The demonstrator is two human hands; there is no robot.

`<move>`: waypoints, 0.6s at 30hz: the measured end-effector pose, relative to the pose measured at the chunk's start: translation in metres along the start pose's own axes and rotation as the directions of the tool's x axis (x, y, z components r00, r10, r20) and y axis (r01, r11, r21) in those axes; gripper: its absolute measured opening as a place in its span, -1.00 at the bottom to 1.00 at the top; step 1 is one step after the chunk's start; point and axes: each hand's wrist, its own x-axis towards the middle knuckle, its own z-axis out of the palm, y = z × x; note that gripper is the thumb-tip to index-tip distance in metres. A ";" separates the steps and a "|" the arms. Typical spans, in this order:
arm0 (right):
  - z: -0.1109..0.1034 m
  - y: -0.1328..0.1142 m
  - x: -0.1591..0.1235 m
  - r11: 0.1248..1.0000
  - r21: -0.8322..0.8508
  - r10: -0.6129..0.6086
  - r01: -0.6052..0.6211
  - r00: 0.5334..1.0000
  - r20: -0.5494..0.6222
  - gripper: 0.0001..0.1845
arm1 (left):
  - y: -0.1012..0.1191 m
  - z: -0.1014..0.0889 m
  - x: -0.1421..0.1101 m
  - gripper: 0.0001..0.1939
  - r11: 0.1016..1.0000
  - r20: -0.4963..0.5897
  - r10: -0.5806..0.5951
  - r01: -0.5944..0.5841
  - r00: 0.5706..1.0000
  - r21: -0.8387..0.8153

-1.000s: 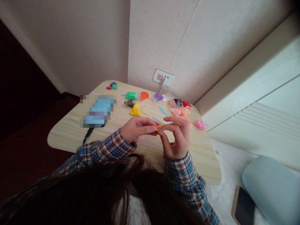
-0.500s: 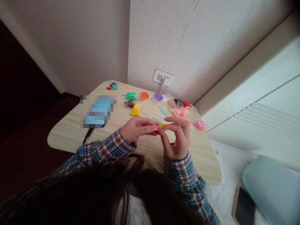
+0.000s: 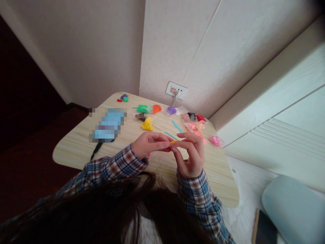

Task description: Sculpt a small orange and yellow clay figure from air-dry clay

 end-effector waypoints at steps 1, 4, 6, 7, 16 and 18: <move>0.000 0.000 0.000 1.000 0.000 0.003 -0.003 1.000 -0.002 -0.83 | 0.000 0.000 0.000 -0.78 1.000 0.001 -0.001 0.001 1.000 -0.003; 0.000 0.000 0.000 1.000 0.001 0.015 -0.015 1.000 -0.004 -0.84 | 0.001 0.000 0.000 -0.78 1.000 -0.001 -0.009 0.009 1.000 -0.015; 0.000 0.000 -0.001 1.000 0.007 0.019 -0.019 1.000 -0.003 -0.85 | 0.001 0.001 0.000 -0.79 1.000 -0.007 -0.012 0.012 1.000 -0.010; 0.000 0.000 -0.001 1.000 0.011 0.025 -0.025 1.000 -0.008 -0.86 | 0.001 0.001 0.000 -0.79 1.000 -0.009 -0.016 0.016 1.000 -0.009; 0.003 0.005 -0.003 0.990 0.102 0.118 -0.099 0.973 -0.199 -0.93 | 0.001 -0.002 0.000 -0.77 0.999 -0.022 -0.047 0.047 0.999 -0.001; 0.004 0.005 -0.002 0.986 0.119 0.139 -0.115 0.967 -0.215 -0.92 | 0.001 -0.001 0.000 -0.77 0.999 -0.012 -0.048 0.048 0.999 0.001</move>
